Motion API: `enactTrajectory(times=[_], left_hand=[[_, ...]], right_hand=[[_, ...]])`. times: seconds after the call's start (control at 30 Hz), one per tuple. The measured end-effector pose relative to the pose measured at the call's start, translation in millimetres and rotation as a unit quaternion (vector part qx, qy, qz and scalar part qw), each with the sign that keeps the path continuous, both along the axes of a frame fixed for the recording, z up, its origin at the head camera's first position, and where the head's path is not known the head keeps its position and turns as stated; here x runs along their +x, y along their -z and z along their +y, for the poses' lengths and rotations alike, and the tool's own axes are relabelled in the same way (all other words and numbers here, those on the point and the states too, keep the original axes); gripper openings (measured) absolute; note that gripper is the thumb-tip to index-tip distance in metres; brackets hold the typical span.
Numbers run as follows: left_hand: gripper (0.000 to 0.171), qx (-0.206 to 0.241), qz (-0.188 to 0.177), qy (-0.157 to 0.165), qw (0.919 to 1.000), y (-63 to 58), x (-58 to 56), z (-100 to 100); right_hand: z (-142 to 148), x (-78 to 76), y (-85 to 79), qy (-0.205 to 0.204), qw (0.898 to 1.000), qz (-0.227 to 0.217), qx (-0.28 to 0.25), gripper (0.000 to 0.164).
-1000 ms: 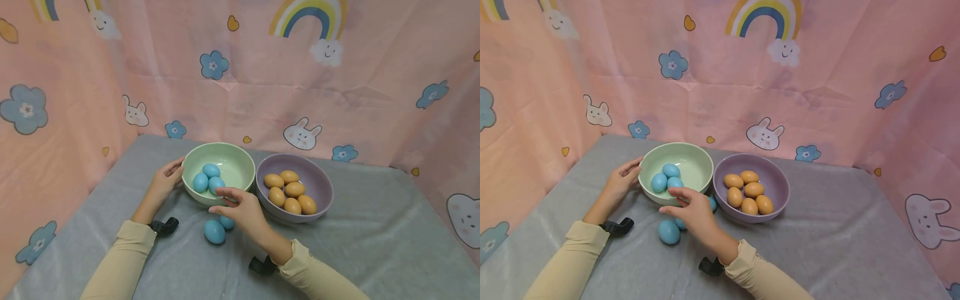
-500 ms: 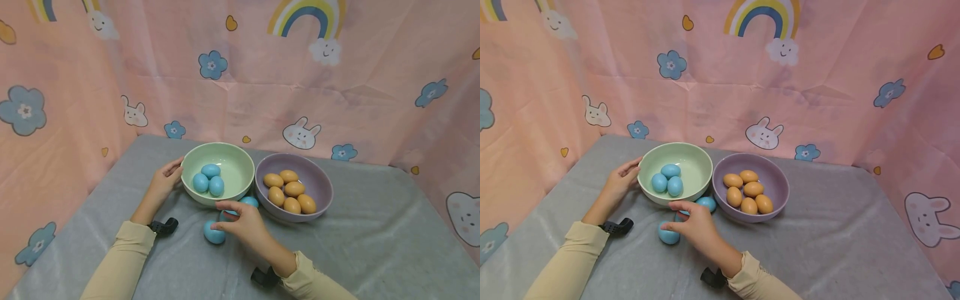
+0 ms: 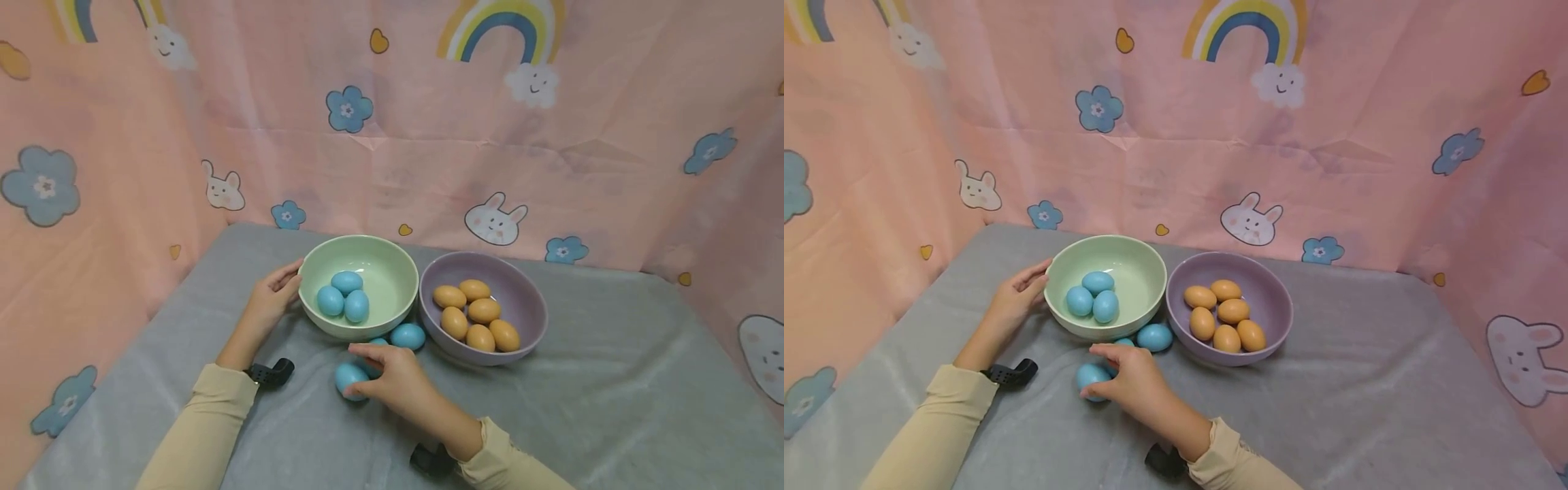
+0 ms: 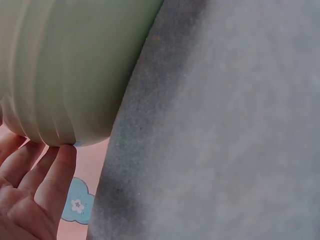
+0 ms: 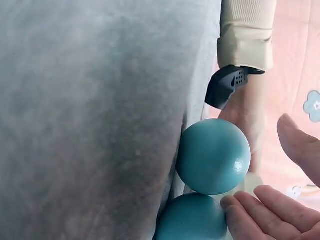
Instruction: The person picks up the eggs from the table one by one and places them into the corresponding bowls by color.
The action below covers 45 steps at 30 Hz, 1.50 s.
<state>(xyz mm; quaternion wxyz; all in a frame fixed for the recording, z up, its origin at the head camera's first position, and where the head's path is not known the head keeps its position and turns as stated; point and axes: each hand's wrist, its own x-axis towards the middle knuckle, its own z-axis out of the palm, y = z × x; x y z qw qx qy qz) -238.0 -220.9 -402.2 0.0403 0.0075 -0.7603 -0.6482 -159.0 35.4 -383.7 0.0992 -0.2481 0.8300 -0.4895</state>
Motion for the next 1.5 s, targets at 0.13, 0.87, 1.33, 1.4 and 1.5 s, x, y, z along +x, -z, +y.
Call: enactTrajectory(times=[0.13, 0.87, 1.33, 1.4, 1.5], left_hand=[[0.048, 0.010, 0.002, 0.003, 0.9999, -0.4, -0.8, 0.6], [0.048, 0.006, -0.001, -0.004, 1.0000, 0.5, 1.6, 0.2], [0.049, 0.003, 0.000, -0.001, 1.0000, 1.3, 0.5, 0.8], [0.049, 0.001, 0.000, -0.001, 1.0000, 1.7, 0.2, 1.0], [0.049, 0.002, -0.001, 0.000, 1.0000, 1.7, 0.5, 1.4]], right_hand=[[0.4, 1.7, -1.2, -0.012, 1.000, 0.017, 0.015, 0.059], [-0.4, 4.8, 0.0, -0.066, 0.991, 0.051, 0.107, 0.052], [-0.7, 5.9, 0.8, -0.048, 0.993, 0.042, 0.099, 0.049], [-0.4, 5.9, 0.9, -0.045, 0.994, 0.037, 0.094, 0.048], [-0.1, 5.9, 1.0, -0.041, 0.995, 0.028, 0.085, 0.048]])
